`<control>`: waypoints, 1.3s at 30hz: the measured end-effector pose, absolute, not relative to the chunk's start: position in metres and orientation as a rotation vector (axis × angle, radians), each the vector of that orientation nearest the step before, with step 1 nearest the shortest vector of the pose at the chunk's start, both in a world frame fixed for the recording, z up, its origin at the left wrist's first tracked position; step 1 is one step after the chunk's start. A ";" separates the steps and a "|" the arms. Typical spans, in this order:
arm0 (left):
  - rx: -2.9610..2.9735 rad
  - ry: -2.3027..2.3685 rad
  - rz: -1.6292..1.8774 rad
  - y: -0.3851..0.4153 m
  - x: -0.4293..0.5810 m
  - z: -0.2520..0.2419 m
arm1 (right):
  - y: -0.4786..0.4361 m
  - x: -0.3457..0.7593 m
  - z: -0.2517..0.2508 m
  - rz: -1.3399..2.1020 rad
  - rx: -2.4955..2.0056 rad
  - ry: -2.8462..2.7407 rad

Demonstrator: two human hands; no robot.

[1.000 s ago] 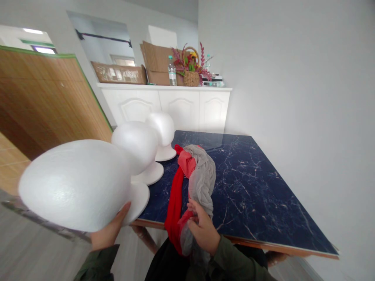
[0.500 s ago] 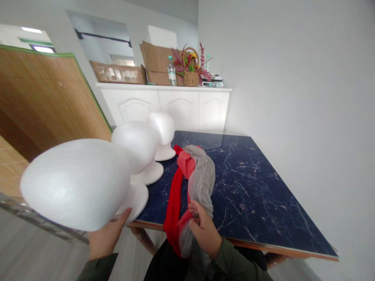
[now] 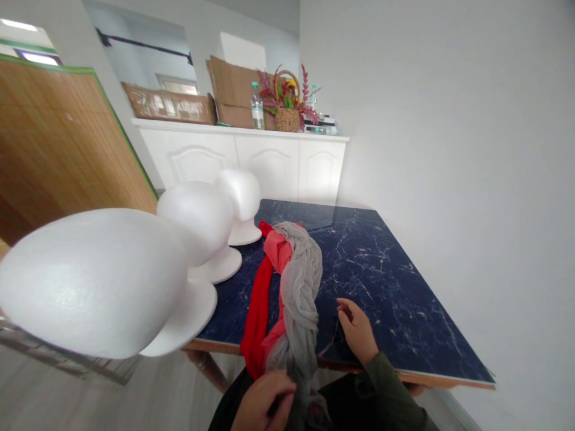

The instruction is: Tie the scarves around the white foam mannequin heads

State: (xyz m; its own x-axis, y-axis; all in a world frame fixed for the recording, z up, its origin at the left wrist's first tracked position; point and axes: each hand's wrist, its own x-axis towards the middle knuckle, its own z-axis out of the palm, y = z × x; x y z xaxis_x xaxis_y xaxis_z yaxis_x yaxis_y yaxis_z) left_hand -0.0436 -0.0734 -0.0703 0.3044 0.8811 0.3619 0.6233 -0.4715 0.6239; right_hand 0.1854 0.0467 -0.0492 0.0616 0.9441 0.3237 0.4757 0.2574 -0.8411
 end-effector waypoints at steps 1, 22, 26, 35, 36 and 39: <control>2.244 1.245 0.878 -0.064 -0.028 -0.052 | 0.049 0.189 -0.051 0.608 -1.383 -1.589; 2.498 1.868 0.618 0.051 -0.031 -0.025 | 0.039 0.184 -0.040 0.468 -1.361 -1.839; 2.651 1.449 0.645 0.035 0.018 -0.037 | 0.037 0.181 -0.040 0.383 -1.361 -1.918; 2.577 1.379 0.859 0.047 0.041 -0.056 | 0.035 0.173 -0.041 0.206 -1.480 -1.978; 2.578 1.386 0.854 0.047 0.040 -0.057 | 0.035 0.173 -0.041 0.203 -1.479 -1.976; 2.581 1.404 0.827 0.044 0.039 -0.057 | 0.035 0.173 -0.043 0.208 -1.482 -1.963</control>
State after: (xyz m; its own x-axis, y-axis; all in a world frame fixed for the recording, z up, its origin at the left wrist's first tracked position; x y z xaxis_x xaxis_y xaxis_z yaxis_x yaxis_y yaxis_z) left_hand 0.0391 0.0440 -0.0570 0.4313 0.8003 0.4166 0.7522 -0.5739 0.3239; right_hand 0.1730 0.0353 -0.0430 -0.1394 0.9031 0.4062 0.7981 0.3452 -0.4938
